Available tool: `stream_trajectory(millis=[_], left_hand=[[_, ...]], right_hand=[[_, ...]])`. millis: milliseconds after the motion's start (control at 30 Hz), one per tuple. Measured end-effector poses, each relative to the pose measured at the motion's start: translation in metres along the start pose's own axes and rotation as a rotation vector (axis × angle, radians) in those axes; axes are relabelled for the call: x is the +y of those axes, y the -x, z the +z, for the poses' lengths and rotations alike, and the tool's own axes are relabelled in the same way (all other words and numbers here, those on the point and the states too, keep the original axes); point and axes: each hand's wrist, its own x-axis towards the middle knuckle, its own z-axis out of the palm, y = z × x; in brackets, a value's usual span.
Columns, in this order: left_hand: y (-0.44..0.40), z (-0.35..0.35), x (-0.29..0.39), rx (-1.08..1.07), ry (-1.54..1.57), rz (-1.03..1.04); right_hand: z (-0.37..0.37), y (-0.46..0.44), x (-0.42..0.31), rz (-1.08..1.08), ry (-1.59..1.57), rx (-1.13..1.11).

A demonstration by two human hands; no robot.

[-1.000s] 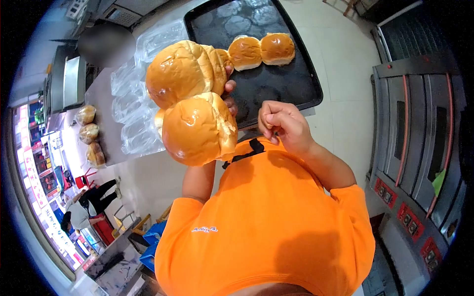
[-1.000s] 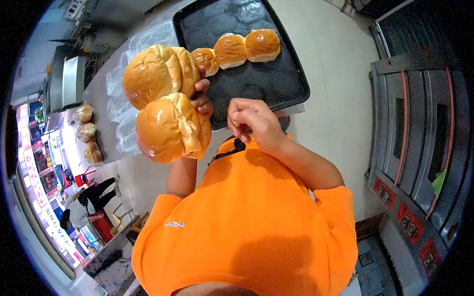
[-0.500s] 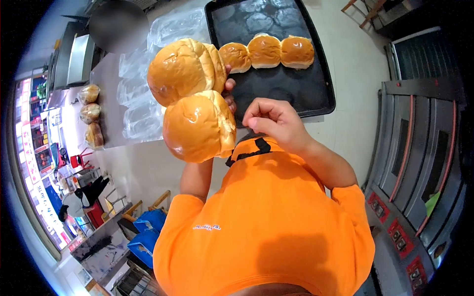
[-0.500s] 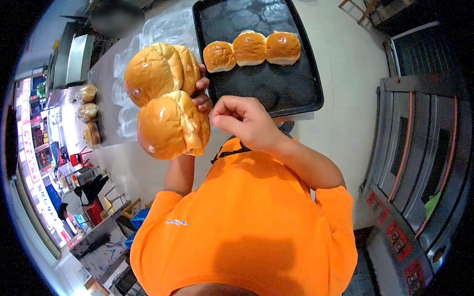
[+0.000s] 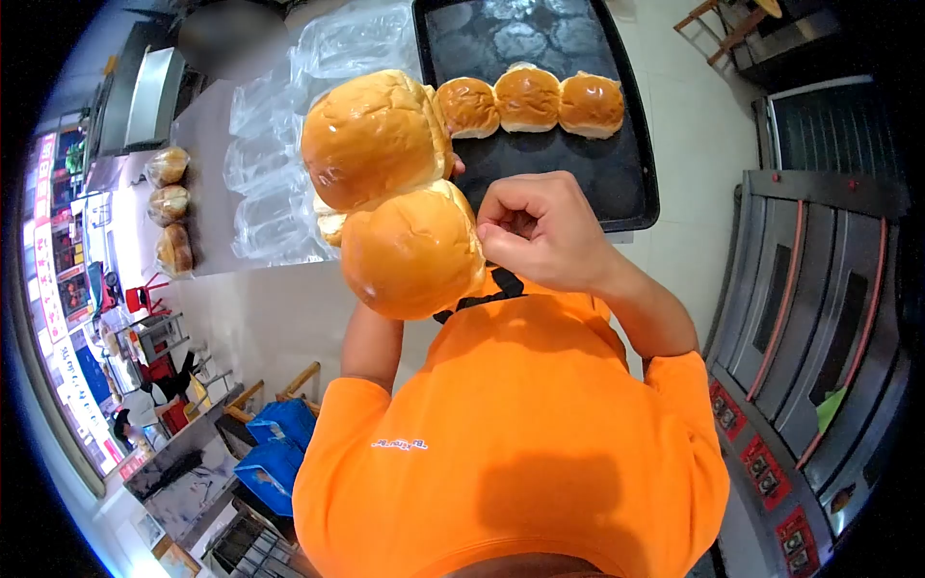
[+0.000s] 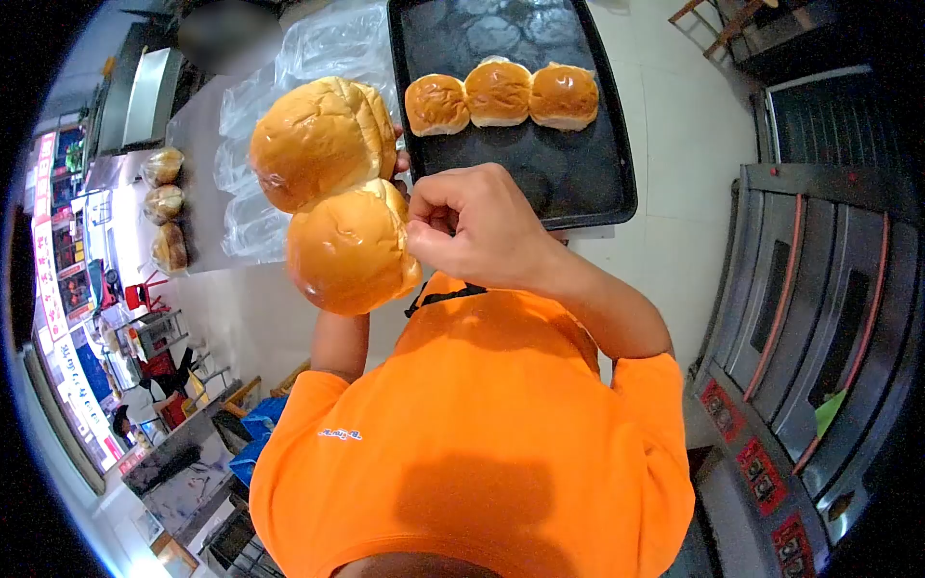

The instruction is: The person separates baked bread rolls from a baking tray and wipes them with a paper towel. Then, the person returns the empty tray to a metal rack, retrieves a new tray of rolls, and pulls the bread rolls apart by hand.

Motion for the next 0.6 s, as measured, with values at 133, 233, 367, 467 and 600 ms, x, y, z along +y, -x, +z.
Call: stream_trajectory(millis=[133, 233, 367, 467, 600], left_hand=[[-0.002, 0.002, -0.005, 0.030, -0.065, 0.029], [-0.005, 0.002, -0.006, 0.041, -0.096, 0.040], [-0.007, -0.002, 0.000, -0.017, 0.044, 0.009], [-0.010, -0.003, 0.000, -0.033, 0.056, 0.004], [-0.006, -0.002, -0.002, -0.032, 0.056, 0.011]], right_hand=[[0.004, 0.010, 0.002, -0.056, 0.031, 0.108], [0.014, 0.013, 0.007, -0.140, 0.010, 0.201], [0.008, 0.012, 0.009, -0.109, -0.089, 0.170], [0.002, 0.012, 0.003, -0.120, -0.115, 0.098], [-0.002, 0.007, 0.003, -0.022, -0.066, 0.036]])
